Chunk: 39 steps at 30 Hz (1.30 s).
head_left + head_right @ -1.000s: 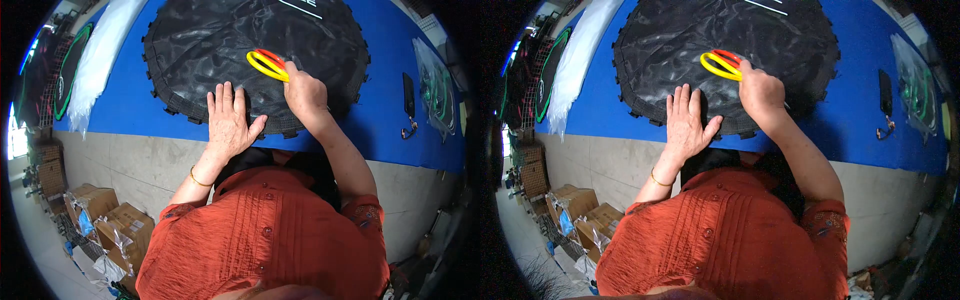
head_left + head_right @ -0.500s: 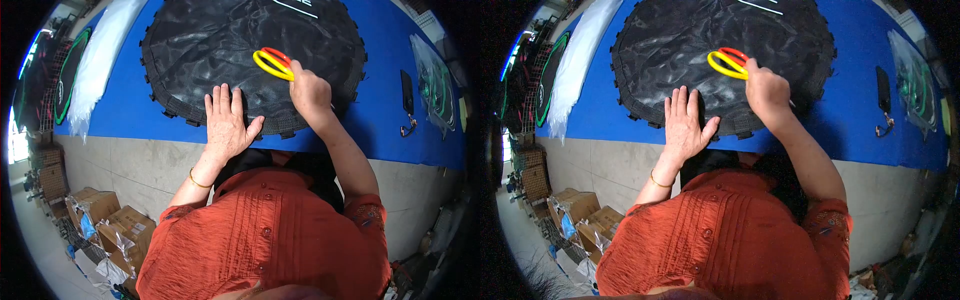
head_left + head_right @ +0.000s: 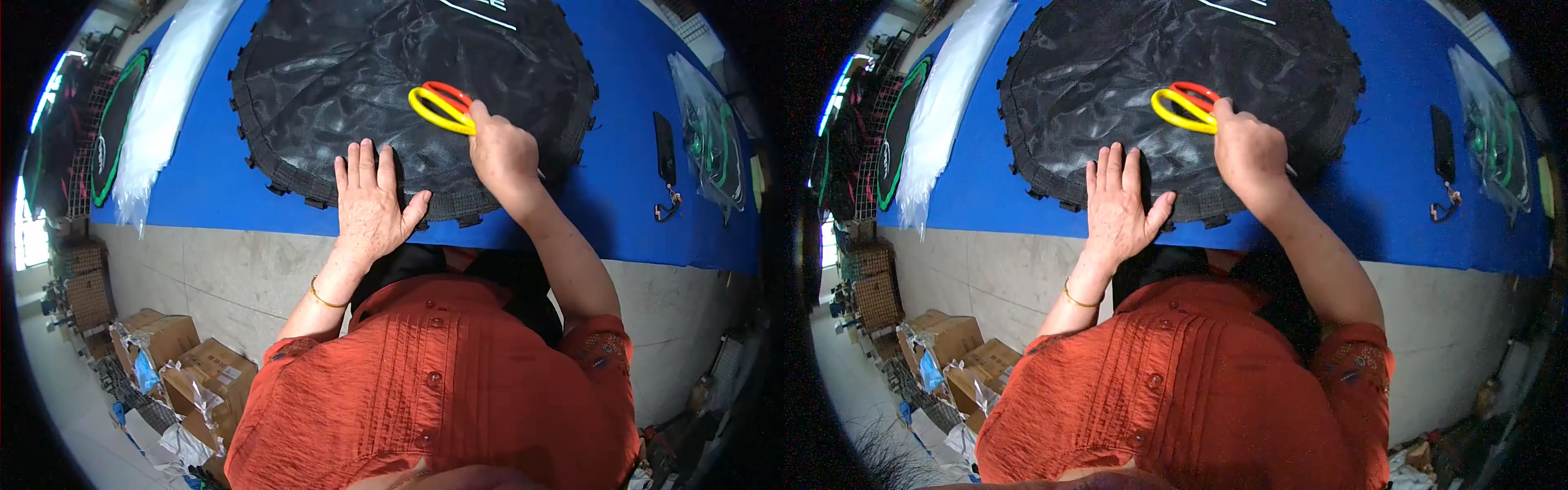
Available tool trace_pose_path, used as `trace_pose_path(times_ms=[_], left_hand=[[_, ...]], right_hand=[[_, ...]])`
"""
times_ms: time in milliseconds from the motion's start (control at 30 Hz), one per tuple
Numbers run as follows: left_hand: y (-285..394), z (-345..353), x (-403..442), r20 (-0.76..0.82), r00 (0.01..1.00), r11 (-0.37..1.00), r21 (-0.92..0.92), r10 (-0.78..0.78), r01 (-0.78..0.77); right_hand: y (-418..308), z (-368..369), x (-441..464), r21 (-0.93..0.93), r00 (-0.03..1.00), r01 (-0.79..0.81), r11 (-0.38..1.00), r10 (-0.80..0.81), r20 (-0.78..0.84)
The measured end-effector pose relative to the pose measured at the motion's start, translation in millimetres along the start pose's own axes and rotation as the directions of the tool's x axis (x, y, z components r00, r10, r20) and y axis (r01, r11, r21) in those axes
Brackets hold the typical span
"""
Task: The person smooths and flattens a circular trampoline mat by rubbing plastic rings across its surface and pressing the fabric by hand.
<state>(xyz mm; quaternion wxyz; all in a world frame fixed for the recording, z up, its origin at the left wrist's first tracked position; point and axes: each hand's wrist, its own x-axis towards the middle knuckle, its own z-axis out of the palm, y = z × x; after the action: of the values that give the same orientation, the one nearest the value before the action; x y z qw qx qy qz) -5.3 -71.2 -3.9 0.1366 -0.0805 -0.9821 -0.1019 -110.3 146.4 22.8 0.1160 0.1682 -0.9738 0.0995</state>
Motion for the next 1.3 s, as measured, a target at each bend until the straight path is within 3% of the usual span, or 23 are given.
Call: trace_pose_path(times_ms=[133,267,467,600,933,1167,1300], left_hand=[[0.0,1.1,-1.0,0.003,1.000,1.000,0.006,-0.003,0.003],[-0.2,1.2,-1.1,-0.001,1.000,1.000,0.004,0.004,-0.004],[0.0,1.9,0.8,-0.014,1.000,1.000,-0.002,0.004,-0.004],[0.0,0.3,-0.6,-0.001,1.000,1.000,0.002,-0.004,0.004],[-0.3,0.1,0.3,-0.004,1.000,1.000,0.005,0.001,-0.001],[-0.2,1.7,0.1,-0.017,1.000,1.000,0.004,0.001,-0.001],[-1.9,4.5,-1.2,-0.025,1.000,1.000,-0.007,0.014,-0.014]], right_hand=[[-0.2,1.6,-8.5,0.002,0.999,0.034,0.999,-0.034,0.028],[10.1,5.0,8.9,-0.016,0.998,-0.052,0.999,0.052,0.026],[6.3,0.9,-12.9,0.037,0.999,0.018,0.999,-0.017,-0.029],[19.7,5.0,-1.5,-0.014,0.998,-0.052,0.999,0.052,-0.039],[7.3,3.8,-4.3,-0.002,1.000,0.016,1.000,-0.016,-0.026],[-5.0,7.1,-10.2,-0.116,0.995,0.093,0.989,-0.097,-0.031],[7.1,9.9,3.4,-0.032,0.995,0.057,0.998,-0.060,-0.076]])
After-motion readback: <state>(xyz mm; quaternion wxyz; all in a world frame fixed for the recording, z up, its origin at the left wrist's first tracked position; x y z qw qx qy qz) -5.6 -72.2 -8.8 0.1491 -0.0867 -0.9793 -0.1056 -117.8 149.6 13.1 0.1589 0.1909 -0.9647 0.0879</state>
